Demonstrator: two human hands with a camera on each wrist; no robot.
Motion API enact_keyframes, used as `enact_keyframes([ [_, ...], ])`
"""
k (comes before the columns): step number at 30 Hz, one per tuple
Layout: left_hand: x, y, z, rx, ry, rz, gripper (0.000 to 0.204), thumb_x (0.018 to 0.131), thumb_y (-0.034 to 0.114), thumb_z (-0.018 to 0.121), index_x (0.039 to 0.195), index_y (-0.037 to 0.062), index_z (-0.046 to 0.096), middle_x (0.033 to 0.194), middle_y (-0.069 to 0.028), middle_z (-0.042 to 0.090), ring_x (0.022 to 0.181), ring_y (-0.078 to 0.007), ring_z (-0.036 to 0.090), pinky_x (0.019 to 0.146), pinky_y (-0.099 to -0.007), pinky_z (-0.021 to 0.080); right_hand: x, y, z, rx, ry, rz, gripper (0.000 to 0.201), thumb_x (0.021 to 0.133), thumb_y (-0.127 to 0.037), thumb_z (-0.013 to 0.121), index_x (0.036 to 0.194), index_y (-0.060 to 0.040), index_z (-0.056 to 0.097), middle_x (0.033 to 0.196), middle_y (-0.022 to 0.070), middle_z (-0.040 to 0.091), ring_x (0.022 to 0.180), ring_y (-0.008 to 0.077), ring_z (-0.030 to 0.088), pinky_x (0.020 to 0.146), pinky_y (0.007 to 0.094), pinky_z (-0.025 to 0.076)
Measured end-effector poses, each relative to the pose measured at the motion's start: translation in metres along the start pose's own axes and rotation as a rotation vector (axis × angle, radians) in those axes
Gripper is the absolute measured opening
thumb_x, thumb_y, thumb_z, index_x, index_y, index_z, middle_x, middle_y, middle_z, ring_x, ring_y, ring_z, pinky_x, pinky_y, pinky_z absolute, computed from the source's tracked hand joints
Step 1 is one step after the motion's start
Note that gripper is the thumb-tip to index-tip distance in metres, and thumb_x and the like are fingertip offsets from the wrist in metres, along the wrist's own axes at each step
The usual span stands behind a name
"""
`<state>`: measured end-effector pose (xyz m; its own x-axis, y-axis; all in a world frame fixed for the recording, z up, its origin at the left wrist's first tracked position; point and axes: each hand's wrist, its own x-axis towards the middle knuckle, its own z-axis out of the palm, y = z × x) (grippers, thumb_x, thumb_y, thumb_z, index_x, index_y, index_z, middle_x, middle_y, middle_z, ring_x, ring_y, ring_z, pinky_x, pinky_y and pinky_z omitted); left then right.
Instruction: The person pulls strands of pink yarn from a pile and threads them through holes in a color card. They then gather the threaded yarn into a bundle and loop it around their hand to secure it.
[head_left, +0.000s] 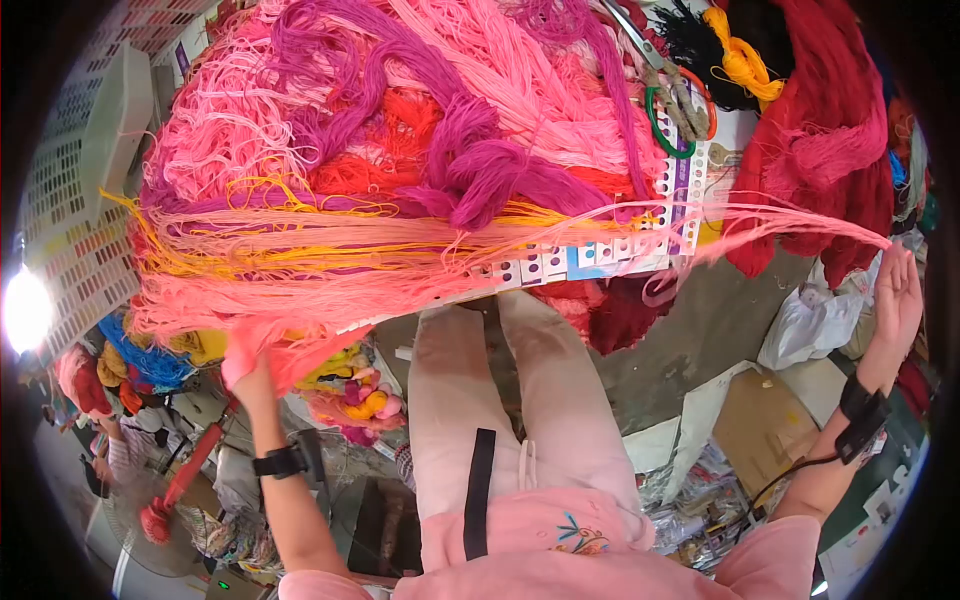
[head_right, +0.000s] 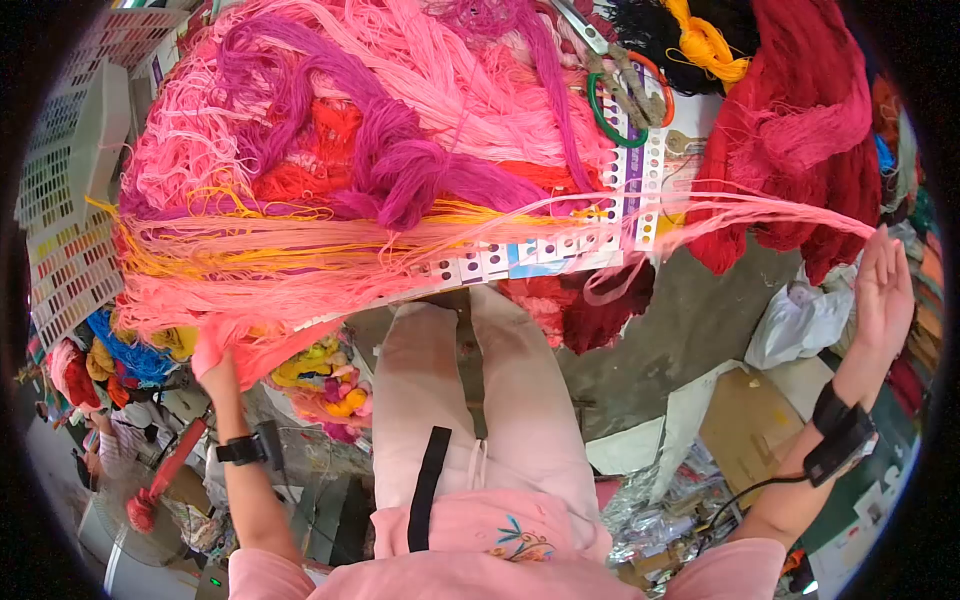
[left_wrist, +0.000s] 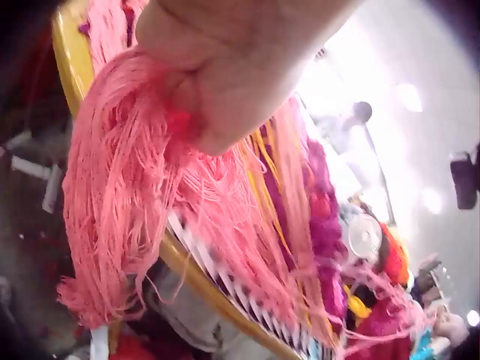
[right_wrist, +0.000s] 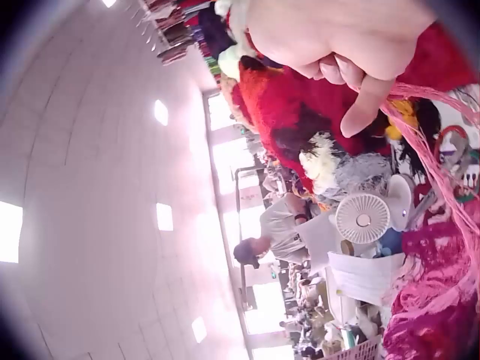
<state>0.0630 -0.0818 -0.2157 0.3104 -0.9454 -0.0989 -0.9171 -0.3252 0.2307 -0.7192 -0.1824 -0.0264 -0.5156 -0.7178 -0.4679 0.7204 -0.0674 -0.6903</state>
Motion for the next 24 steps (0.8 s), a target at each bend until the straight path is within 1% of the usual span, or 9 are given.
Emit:
enact_keyframes([
  [2,0.000,-0.014,-0.019,-0.480,0.079,-0.152,0.028,0.074,0.004,0.050,0.102,0.0008,0.053,0.083,-0.0051,0.055,0.069,-0.0122,0.050,0.057,-0.0263,0.043,0.001,0.020,0.031,-0.215,0.258,-0.245,0.014,0.084,0.002,0.034,0.070,0.0033,0.036,0.056,0.0020,0.027,0.053,0.0126,0.035,0.091,0.0455,0.034],
  [5,-0.003,-0.084,-0.052,-0.416,-0.033,-0.406,0.027,0.081,0.014,0.045,0.104,0.0009,0.050,0.079,-0.0022,0.054,0.065,-0.0091,0.049,0.060,-0.0207,0.044,0.062,-0.072,-0.062,-0.012,-0.503,0.019,0.008,0.082,0.003,0.035,0.082,0.0076,0.042,0.062,0.0087,0.040,0.066,0.0171,0.046,0.092,0.0538,0.028],
  [8,0.007,-0.006,-0.085,-1.097,-0.170,-0.879,0.025,0.081,0.019,0.043,0.097,0.0014,0.052,0.080,-0.0032,0.056,0.065,-0.0091,0.052,0.065,-0.0242,0.044,0.075,-0.119,-0.058,-1.771,0.216,-1.015,0.017,0.079,-0.002,0.043,0.094,0.0028,0.048,0.077,0.0089,0.052,0.074,0.0164,0.050,0.086,0.0336,0.039],
  [11,0.002,0.015,-0.066,-2.005,-0.439,-0.881,0.025,0.081,0.014,0.044,0.100,-0.0023,0.048,0.050,0.0051,0.042,0.035,-0.0030,0.033,0.044,-0.0168,0.037,0.021,-0.024,0.007,-1.992,0.177,-1.151,0.022,0.080,-0.006,0.045,0.100,0.0004,0.048,0.082,0.0063,0.054,0.078,0.0151,0.052,0.079,0.0254,0.040],
  [13,-0.004,0.065,-0.032,-1.868,-0.456,-0.928,0.023,0.082,0.014,0.044,0.096,-0.0031,0.050,0.047,0.0070,0.038,0.032,-0.0010,0.027,0.037,-0.0152,0.030,-0.005,0.086,0.047,-0.962,-0.444,-0.720,0.021,0.080,-0.008,0.046,0.099,-0.0009,0.050,0.088,0.0059,0.056,0.084,0.0157,0.053,0.078,0.0259,0.040],
  [14,-0.006,0.095,-0.013,-1.848,-0.567,-0.873,0.023,0.082,0.014,0.044,0.094,-0.0032,0.051,0.046,0.0072,0.038,0.032,-0.0005,0.025,0.033,-0.0145,0.027,-0.004,0.132,0.038,-0.800,-0.291,-0.541,0.019,0.079,-0.007,0.047,0.095,-0.0011,0.053,0.089,0.0059,0.056,0.084,0.0158,0.053,0.077,0.0260,0.041],
  [17,-0.011,0.202,0.019,-1.599,-1.137,-0.707,0.021,0.082,0.015,0.044,0.088,-0.0013,0.055,0.053,0.0025,0.045,0.035,-0.0013,0.026,0.033,-0.0149,0.023,-0.066,0.262,0.048,-1.120,-0.433,-0.157,0.009,0.073,-0.007,0.056,0.079,-0.0010,0.057,0.078,0.0026,0.056,0.073,0.0101,0.052,0.067,0.0241,0.041],
  [22,-0.022,0.258,0.044,-1.522,-1.184,-0.523,0.021,0.084,0.017,0.042,0.092,0.0006,0.054,0.057,0.0019,0.047,0.037,-0.0018,0.030,0.034,-0.0153,0.024,-0.092,0.342,0.013,-1.110,-0.488,-0.102,0.004,0.071,-0.005,0.058,0.074,-0.0020,0.056,0.065,0.0019,0.052,0.064,0.0090,0.049,0.059,0.0211,0.039],
  [24,-0.014,0.190,0.029,-2.145,-0.792,-0.885,0.019,0.084,0.014,0.038,0.092,0.0011,0.051,0.056,0.0029,0.044,0.037,-0.0023,0.031,0.034,-0.0145,0.026,-0.088,0.290,0.018,-1.089,-0.299,0.123,0.004,0.071,-0.005,0.058,0.075,-0.0033,0.056,0.071,0.0006,0.052,0.066,0.0081,0.048,0.059,0.0213,0.039],
])
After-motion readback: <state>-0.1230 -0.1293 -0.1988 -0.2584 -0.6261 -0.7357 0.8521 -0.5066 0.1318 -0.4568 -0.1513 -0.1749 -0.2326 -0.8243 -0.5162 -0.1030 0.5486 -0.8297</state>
